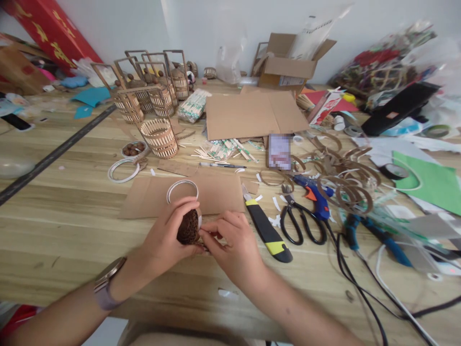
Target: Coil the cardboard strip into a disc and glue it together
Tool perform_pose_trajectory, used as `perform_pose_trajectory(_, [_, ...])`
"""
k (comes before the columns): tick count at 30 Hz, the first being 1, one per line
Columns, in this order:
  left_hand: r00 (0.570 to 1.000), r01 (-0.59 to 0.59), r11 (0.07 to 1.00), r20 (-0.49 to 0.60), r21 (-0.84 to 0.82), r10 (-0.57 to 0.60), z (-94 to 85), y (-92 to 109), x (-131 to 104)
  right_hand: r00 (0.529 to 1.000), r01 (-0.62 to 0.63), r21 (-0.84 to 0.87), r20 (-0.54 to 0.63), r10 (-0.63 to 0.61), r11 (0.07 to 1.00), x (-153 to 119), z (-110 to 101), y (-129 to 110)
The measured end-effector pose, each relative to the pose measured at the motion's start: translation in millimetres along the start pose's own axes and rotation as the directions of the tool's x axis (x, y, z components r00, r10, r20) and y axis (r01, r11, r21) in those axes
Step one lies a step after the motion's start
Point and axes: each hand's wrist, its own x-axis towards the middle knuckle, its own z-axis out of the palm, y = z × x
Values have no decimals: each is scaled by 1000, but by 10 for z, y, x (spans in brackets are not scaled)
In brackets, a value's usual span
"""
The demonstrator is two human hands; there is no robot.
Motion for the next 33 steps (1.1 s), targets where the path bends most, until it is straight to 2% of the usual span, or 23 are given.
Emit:
perform_pose_trajectory(10, [1000,8,1000,-13,-7,-8,24,19,-11,1000,23,-23,-4,-23,999,-12,22,9])
perform_pose_trajectory(20, [999,35,999,-20,-22,-35,35,60,-7,986,144,-96,-73,-151,985,-29,68,24])
perform_pose_trajectory(33, [996,82,997,-31,-7,-83,28,40,1,978,175,-138,-88,-188,975,-21,43,39])
